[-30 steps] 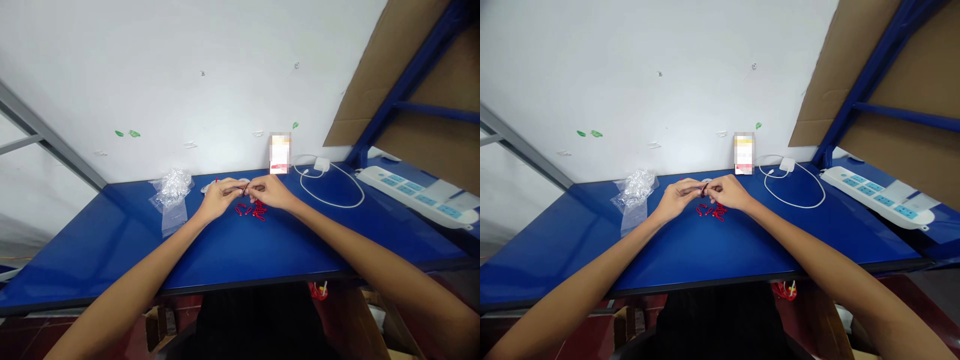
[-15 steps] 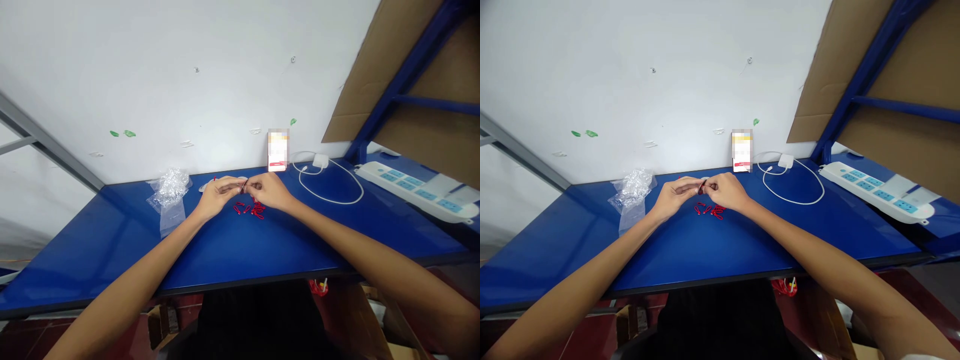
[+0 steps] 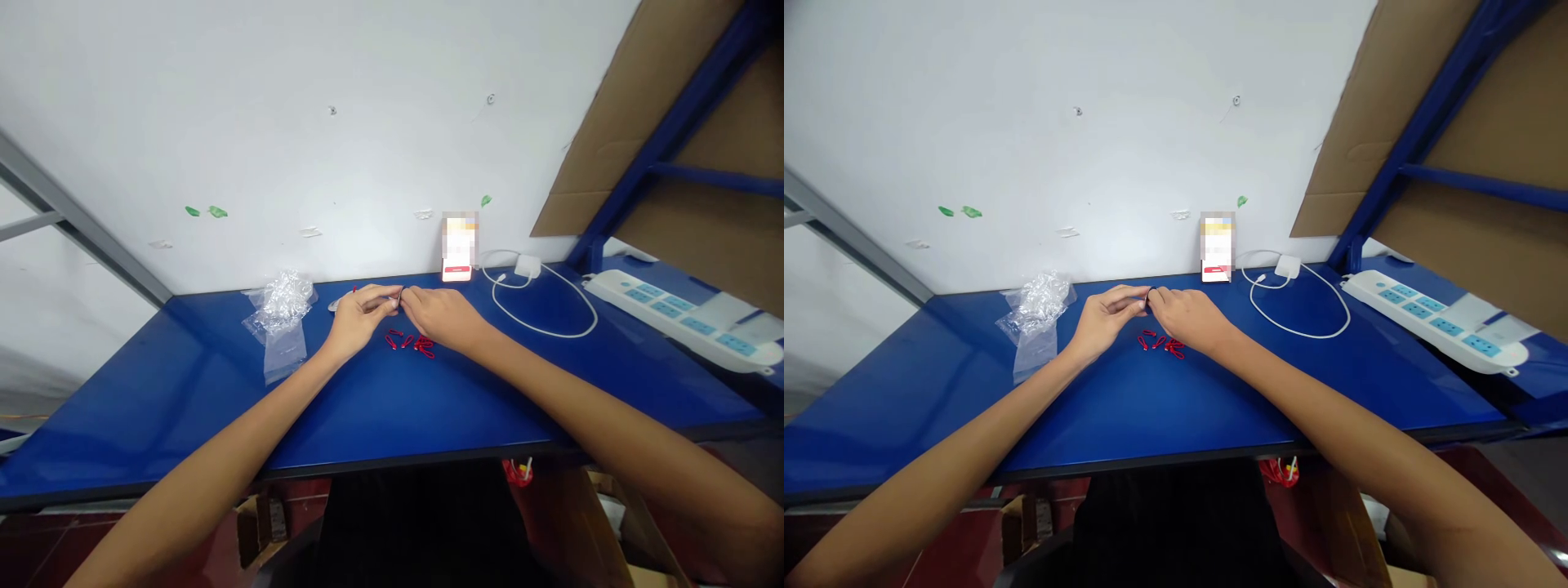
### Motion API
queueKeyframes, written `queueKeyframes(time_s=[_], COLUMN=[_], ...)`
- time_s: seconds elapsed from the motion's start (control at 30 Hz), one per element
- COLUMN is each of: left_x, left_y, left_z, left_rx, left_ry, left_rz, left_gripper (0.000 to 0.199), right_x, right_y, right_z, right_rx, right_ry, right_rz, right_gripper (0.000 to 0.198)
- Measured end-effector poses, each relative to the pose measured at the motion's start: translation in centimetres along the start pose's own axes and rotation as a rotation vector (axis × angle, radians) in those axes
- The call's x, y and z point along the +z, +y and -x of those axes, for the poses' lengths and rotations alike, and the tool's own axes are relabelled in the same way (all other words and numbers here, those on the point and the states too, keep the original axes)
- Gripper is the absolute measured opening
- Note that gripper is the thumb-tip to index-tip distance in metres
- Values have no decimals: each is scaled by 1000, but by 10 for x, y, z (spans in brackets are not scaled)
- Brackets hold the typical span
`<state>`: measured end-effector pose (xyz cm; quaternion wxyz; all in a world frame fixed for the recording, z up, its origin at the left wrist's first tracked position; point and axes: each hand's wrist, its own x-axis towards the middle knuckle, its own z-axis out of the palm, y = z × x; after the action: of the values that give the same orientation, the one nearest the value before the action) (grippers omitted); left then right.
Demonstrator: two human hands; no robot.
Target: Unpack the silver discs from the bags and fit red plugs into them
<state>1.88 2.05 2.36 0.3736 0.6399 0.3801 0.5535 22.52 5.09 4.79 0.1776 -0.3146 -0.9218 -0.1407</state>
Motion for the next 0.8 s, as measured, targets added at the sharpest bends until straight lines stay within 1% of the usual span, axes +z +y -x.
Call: queueKeyframes(time_s=[0.13,0.23,0.33,0.43,0.63,0.73,0.8], left_x=[1,0,-1,-2,-5,-4,-2], left_y=[3,7,11,16,19,18,17], left_z=[1,2,2,1,0,0,0], left_rx=[22,61,89,88,30,13,17], left_ry=[15,24,20,-2,-1,0,23], left_rz=[-20,-77,-113,-106,-75,-114,-145], left_gripper=[34,30,23,21,22,22,19], right_x=[2,6,10,10,8,10,11], right_y=[1,6,11,12,11,11,11], right_z=[1,3,6,7,5,5,5], right_rx=[8,34,23,-2,28,29,38], right_ry=[30,82,125,148,145,140,143], right_rz=[-36,-176,-300,-319,-360,-349,-389], right_gripper=[32,28,27,30,31,30,27])
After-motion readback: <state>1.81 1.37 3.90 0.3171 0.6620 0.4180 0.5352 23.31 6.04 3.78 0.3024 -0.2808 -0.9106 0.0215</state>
